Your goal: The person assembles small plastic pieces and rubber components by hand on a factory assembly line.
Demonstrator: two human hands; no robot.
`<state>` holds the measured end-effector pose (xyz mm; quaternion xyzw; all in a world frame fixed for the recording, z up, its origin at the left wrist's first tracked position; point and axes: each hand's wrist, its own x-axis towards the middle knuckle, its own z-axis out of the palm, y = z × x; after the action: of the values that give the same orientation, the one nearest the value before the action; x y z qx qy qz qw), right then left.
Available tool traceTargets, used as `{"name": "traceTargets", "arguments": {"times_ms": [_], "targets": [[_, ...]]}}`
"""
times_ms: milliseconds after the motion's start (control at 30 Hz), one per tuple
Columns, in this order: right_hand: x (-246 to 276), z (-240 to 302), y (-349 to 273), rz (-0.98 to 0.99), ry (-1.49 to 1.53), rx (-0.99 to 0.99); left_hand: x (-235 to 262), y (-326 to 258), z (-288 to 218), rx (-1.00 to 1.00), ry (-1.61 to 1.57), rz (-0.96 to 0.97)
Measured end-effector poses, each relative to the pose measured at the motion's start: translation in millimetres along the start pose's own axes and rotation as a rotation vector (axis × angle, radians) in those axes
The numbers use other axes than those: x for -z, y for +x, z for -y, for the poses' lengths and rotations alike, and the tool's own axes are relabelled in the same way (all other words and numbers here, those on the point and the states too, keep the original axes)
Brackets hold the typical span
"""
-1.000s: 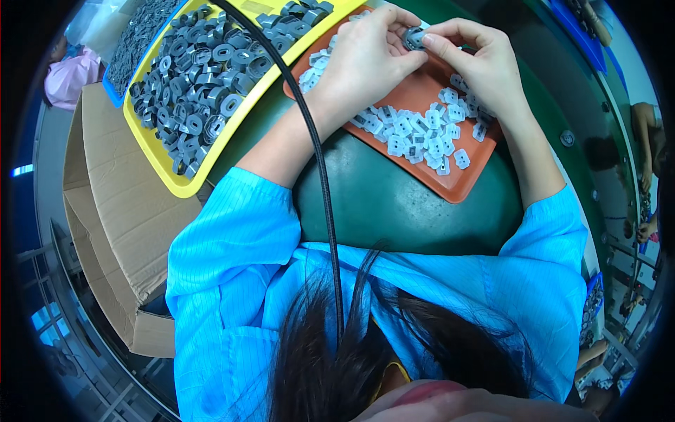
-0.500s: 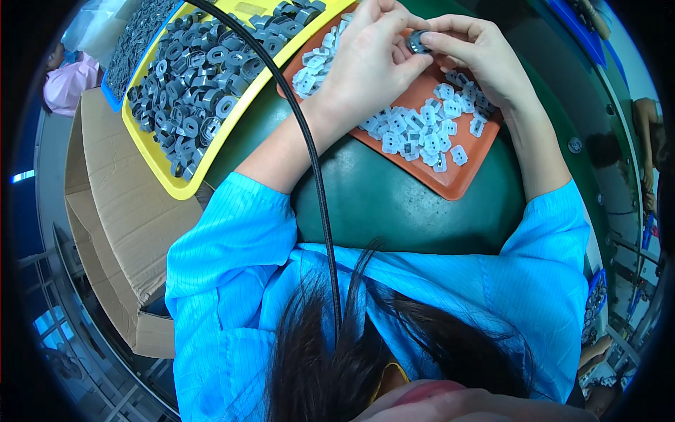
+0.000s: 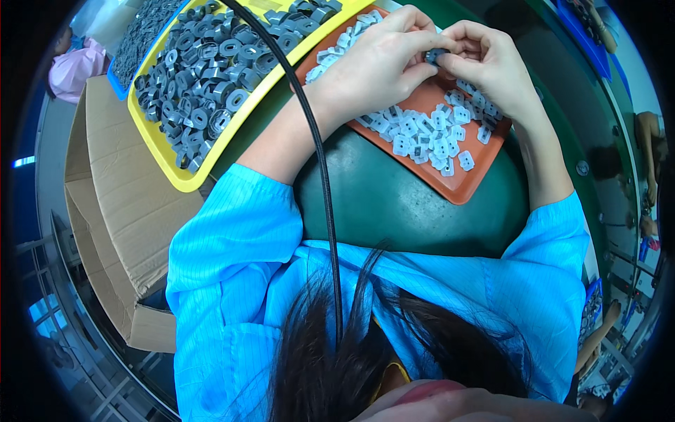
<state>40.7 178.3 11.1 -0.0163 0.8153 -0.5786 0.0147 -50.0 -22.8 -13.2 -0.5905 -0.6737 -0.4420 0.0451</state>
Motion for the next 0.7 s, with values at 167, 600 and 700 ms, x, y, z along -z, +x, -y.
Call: {"name": "traceTargets", "arguments": {"times_ms": [167,600,700], "targets": [[-1.5,-9.2,4.7,-0.124,0.395,0.092,-7.3,6.1,-7.6,0.14,-0.121,-0.172],[96.3,-101.1,22.5,-0.51,-0.393,-0.028,71.6,48.4,164.2,0.7,0.817,-0.169],[52.7,-57.2,15.9,-0.687,-0.644,0.131,81.7,38.2,156.2,0.724,0.92,0.058]]}}
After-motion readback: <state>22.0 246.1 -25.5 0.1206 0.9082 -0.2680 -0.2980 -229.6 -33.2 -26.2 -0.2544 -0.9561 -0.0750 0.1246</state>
